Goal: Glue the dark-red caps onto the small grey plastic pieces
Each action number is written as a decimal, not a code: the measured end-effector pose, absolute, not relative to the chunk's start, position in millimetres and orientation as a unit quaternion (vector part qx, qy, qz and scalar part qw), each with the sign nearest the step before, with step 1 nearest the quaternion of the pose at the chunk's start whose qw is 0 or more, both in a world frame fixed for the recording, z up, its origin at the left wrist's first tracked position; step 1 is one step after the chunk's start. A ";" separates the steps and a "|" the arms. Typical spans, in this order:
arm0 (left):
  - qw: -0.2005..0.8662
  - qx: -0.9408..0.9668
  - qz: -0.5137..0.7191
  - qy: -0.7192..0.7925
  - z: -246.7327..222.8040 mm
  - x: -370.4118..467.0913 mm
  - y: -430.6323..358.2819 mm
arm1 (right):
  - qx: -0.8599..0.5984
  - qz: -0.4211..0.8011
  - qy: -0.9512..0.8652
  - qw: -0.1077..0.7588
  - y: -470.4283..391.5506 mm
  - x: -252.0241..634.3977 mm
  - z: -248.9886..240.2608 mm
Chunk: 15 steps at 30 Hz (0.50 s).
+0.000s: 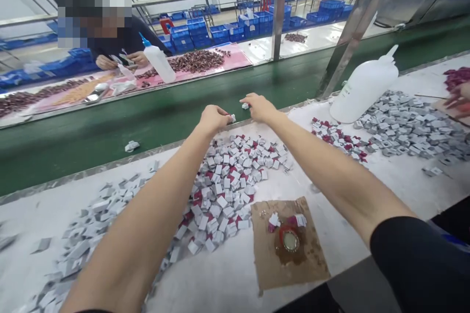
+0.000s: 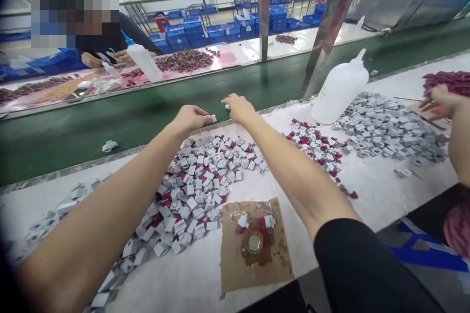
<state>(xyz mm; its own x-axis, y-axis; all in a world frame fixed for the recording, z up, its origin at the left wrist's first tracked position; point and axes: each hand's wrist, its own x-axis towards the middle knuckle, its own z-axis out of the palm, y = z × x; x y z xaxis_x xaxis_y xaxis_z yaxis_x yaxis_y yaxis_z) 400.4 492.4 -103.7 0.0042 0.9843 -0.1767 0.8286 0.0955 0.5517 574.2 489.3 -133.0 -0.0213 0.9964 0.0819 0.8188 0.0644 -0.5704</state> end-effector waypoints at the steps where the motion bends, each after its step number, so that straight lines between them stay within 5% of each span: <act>1: 0.272 0.656 0.138 0.691 -110.1 404.0 500.7 | -0.654 0.186 -0.697 0.230 498.9 570.0 -137.5; 8: 0.269 0.654 0.098 0.700 -125.6 404.2 522.6 | -0.672 0.201 -0.671 0.242 516.2 561.1 -144.0; 15: 0.221 0.696 0.138 0.669 -63.5 348.2 461.2 | -0.638 0.297 -0.638 0.313 408.2 576.5 -101.1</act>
<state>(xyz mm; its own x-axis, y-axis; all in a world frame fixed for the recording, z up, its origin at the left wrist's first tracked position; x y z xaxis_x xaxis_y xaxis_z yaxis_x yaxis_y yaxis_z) 348.2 461.2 -63.5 0.0676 0.9924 -0.1031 0.8707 -0.0082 0.4918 576.5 408.2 -101.1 0.0093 0.9998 0.0202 0.6270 0.0099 -0.7789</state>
